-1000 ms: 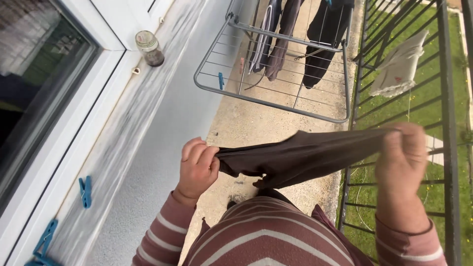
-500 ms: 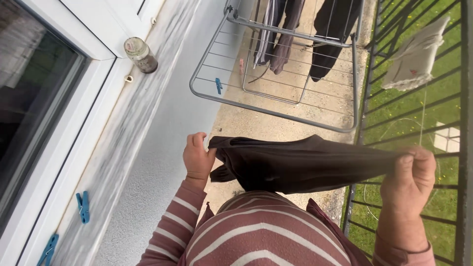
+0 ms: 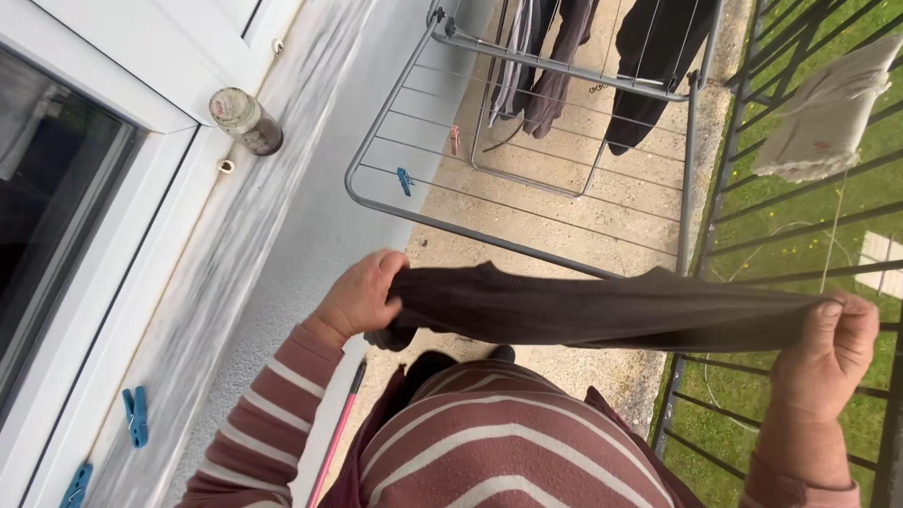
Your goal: The person takes wet clothes from a blue laundry basket and hangs them on a metal drying rack on a balcony. They use blue clothespins to secure each item, spreading them out to avoid overlap.
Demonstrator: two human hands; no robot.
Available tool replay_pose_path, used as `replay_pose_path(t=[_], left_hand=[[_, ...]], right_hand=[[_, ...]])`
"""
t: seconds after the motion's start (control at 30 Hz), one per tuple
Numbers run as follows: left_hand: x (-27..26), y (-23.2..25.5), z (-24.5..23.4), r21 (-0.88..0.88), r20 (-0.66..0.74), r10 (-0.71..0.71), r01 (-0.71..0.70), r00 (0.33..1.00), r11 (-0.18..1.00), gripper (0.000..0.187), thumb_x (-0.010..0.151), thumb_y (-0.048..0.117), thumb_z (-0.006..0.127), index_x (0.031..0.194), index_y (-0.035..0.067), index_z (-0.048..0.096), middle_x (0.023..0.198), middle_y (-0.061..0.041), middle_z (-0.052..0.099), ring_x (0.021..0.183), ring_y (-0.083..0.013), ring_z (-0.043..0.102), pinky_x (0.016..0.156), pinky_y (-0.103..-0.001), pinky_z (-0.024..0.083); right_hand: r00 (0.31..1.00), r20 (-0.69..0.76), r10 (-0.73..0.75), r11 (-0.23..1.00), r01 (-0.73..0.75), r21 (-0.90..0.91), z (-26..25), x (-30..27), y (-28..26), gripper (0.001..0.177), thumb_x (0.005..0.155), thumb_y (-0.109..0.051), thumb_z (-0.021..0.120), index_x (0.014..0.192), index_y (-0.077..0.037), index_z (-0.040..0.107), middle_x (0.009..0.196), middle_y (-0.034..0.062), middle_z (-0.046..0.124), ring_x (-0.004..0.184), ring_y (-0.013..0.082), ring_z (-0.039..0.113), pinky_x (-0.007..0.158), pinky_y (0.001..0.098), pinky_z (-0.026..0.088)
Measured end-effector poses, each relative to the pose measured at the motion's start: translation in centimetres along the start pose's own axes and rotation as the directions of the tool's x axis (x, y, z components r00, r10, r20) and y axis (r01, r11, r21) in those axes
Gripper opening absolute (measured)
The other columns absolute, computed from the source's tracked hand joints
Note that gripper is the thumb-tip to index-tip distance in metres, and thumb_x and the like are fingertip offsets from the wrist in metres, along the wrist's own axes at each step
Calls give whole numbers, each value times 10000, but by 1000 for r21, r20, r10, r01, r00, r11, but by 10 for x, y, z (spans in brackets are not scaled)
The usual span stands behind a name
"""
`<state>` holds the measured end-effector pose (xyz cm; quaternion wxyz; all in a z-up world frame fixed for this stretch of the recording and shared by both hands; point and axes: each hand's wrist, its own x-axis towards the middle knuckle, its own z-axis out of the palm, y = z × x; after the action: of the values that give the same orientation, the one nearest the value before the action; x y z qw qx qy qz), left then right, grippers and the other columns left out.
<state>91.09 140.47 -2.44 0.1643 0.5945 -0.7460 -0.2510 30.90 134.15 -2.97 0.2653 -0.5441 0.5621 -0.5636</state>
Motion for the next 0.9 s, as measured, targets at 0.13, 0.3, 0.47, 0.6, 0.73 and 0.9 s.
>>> replay_pose_path(t=[0.13,0.3,0.47,0.6,0.73,0.9], left_hand=[[11,6,-7,185,-174,52,-19,983,983,335,718,-16,554,1039,65,502,1020,-107,439,937,-324,529,673,-453,528],[14,-13,5,380,-356,259,-114,898,918,292,745,-68,626,1001,48,548,1027,-109,560,910,-292,580,828,-393,535],[18,-46,19,228,-487,113,1,866,974,228,806,-15,633,1017,62,673,1004,-72,728,889,-295,672,829,-414,549],[18,-67,36,-10,-511,-93,102,854,995,265,910,25,607,1145,87,712,1110,-46,762,977,-266,722,855,-387,558],[23,-99,66,59,-408,-29,58,912,997,291,942,41,586,1175,100,750,1102,-62,777,942,-255,730,788,-386,572],[31,-68,35,86,-556,28,24,831,996,292,946,-29,597,1188,46,742,1101,-114,764,1002,-281,719,859,-393,585]], right_hand=[[998,-3,-62,995,62,-77,-13,-6,23,189,1267,-394,537,1232,-209,513,1145,-41,497,1104,132,447,1079,322,373],[999,-1,40,993,-39,-111,-23,-31,42,181,1233,-410,553,1246,-232,523,1168,-68,502,1101,93,446,1084,281,379],[990,-40,136,984,-139,-111,-12,-52,34,13,1202,-199,566,1213,-205,568,1150,-77,529,1094,80,476,1044,257,390],[975,111,192,981,-190,-25,13,-54,15,64,1138,-348,606,1151,-286,614,1105,-113,583,1078,94,520,1112,324,429],[954,8,299,953,-299,-46,34,-57,28,82,1138,-345,626,1070,-309,600,1029,-123,565,1027,105,514,1088,355,448],[861,-68,504,826,-504,-251,63,-69,21,127,1121,-203,584,999,-171,593,1058,-20,617,1038,178,573,1039,424,513]])
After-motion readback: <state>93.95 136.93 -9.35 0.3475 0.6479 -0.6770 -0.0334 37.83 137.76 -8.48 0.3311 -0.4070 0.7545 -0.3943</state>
